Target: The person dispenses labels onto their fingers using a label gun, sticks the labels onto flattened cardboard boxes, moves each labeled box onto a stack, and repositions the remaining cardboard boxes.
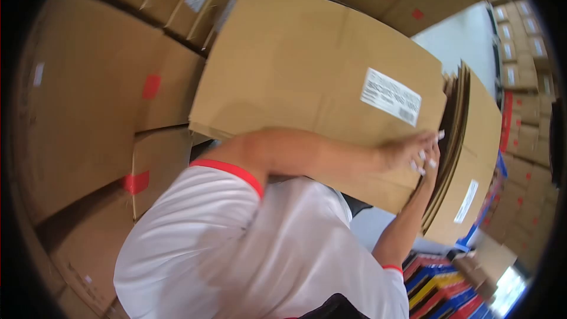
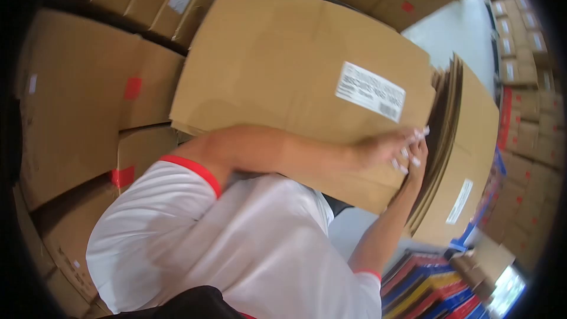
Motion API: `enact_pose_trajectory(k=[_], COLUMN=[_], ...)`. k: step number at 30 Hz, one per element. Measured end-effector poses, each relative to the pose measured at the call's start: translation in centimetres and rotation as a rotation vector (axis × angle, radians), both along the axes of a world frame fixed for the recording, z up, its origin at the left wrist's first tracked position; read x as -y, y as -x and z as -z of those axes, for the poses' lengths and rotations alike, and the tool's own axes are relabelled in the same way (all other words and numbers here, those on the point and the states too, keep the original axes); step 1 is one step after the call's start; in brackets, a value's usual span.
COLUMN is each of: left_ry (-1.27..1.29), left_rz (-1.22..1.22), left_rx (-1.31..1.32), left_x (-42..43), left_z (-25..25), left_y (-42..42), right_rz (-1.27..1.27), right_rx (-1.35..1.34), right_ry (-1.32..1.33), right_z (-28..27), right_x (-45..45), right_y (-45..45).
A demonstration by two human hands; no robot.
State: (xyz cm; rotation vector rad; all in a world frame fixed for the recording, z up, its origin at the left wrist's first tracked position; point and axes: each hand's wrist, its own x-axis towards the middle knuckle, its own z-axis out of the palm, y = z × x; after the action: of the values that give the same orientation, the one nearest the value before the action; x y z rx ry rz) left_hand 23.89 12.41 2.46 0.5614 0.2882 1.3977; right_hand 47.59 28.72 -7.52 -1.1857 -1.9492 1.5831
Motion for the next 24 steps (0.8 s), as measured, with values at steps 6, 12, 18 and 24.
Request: enact_pose_trajectory(k=[6,12,18,24], left_ry=[-0.162,-0.113,-0.042,-0.025], left_rz=[-0.13,-0.216,-0.285,-0.318], left_rx=[-0.045,-0.212,-0.248,-0.232], left_x=[-1.7,-0.9,-0.7,-0.4], left_z=[-2.6,-0.8,-1.2,-0.9], left_y=[16.7,19.6,19.9,20.0], right_rz=[0.194,0.113,-0.048,-0.042], right_rx=[0.035,0.298,0.18,0.124], right_ry=[0.108,-0.717,-0.625,-0.549], right_z=[-8.2,-16.2,-17.6,-17.0], right_x=[5.3,6.4,8.3,8.6], right_y=[8.8,14.9,22.0,24.5])
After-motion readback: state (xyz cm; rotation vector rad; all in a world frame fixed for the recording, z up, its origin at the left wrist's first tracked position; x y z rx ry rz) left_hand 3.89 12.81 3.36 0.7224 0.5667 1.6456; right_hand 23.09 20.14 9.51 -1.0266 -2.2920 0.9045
